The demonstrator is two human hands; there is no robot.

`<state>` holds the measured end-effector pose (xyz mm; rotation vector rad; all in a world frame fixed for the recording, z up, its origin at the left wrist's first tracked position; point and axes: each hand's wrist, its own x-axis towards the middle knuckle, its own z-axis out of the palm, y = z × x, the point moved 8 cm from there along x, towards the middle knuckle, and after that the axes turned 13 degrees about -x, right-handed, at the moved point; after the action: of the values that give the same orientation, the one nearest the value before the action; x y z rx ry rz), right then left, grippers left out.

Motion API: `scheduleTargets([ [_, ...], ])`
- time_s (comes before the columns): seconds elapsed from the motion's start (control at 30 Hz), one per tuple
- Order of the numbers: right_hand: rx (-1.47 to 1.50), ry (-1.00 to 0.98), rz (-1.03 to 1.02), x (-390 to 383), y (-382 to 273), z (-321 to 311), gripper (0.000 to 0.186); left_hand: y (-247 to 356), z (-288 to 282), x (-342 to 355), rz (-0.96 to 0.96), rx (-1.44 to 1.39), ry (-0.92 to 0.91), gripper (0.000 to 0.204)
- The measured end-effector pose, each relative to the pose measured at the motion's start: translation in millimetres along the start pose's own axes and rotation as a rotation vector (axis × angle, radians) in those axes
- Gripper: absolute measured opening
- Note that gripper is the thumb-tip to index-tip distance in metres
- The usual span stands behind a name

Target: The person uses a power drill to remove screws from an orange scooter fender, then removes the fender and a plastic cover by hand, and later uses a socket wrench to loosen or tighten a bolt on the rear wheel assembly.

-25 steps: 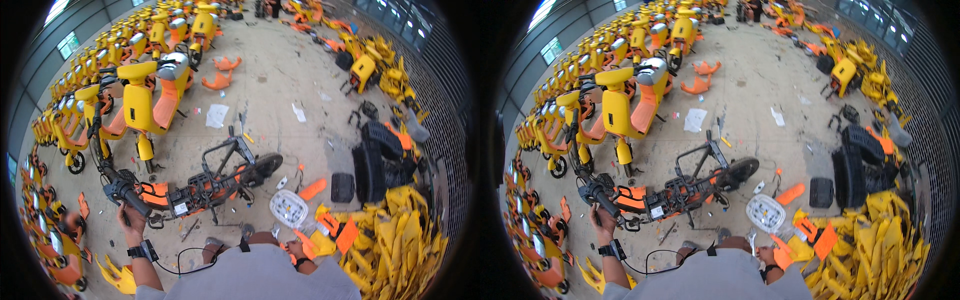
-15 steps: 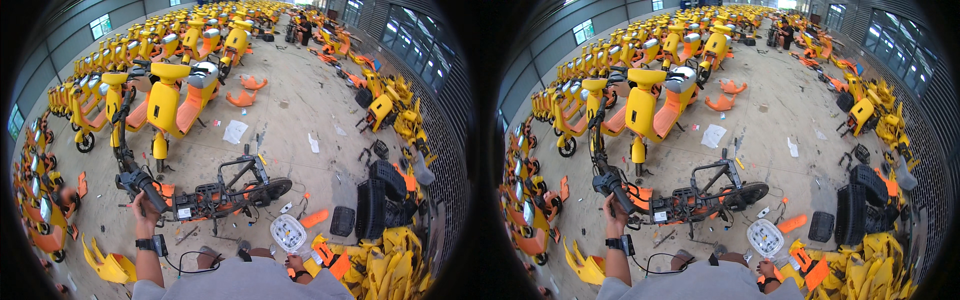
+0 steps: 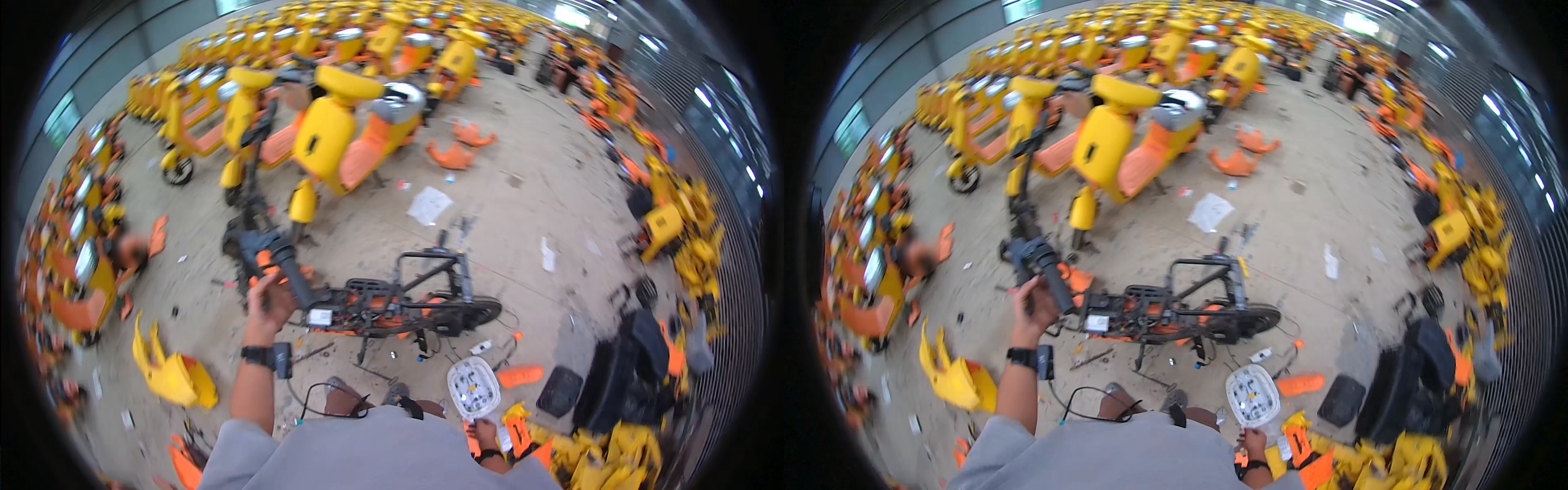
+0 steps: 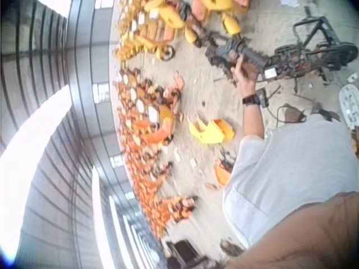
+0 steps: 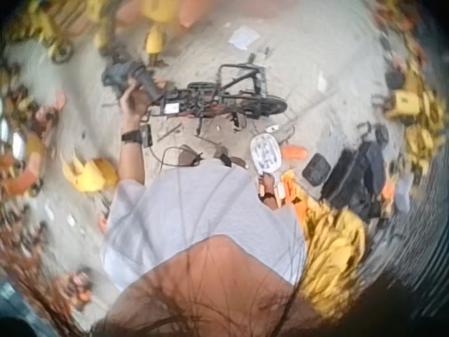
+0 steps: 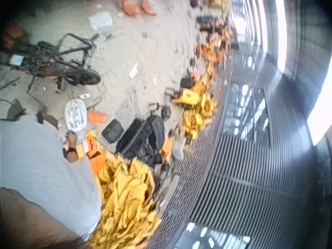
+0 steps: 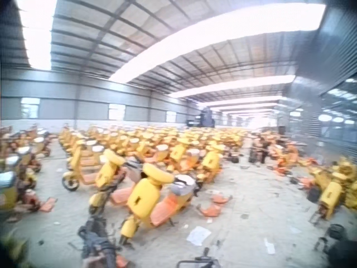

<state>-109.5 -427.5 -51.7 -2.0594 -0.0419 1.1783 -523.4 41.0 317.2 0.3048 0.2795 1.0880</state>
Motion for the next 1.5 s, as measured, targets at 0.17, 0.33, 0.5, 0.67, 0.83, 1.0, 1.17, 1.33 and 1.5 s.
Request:
scheduleTargets([
  [0.17,-0.341,-0.062,-0.023,-51.2,-11.6,13.4,0.017,-8.5,3.9,11.2,-0.091,-0.052,-0.009,0.035],
  [0.33,-0.332,-0.136,0.122,-40.9,18.3,17.8,0.015,6.9,-14.5,-0.1,-0.071,0.026,0.004,0.050],
  [0.5,-0.338,-0.154,0.115,-19.9,12.0,12.5,0.024,23.1,-21.4,7.1,0.023,0.555,0.186,0.030],
  [0.67,-0.303,-0.093,-0.037,-13.2,-24.0,23.6,0.023,42.6,-35.5,3.4,0.088,0.852,0.223,0.018],
  [0.83,-0.319,0.020,0.013,-59.2,-33.1,52.1,0.023,24.9,-30.9,13.1,0.137,0.543,0.133,0.016],
  [1.0,-0.325,0.032,0.051,-104.5,1.0,92.1,0.024,22.3,-27.7,14.3,0.110,0.565,0.084,0.018],
  [1.17,-0.258,0.098,0.209,-157.5,69.5,96.2,0.025,20.1,-19.8,16.4,0.090,0.522,0.039,0.013],
  [1.33,-0.189,0.216,0.396,-239.6,131.3,84.8,0.027,7.7,-24.8,21.8,-0.051,0.398,-0.134,0.030],
  [1.5,-0.260,0.236,0.431,-299.1,145.6,97.4,0.023,2.8,-24.7,24.8,-0.068,0.475,-0.174,0.035],
])
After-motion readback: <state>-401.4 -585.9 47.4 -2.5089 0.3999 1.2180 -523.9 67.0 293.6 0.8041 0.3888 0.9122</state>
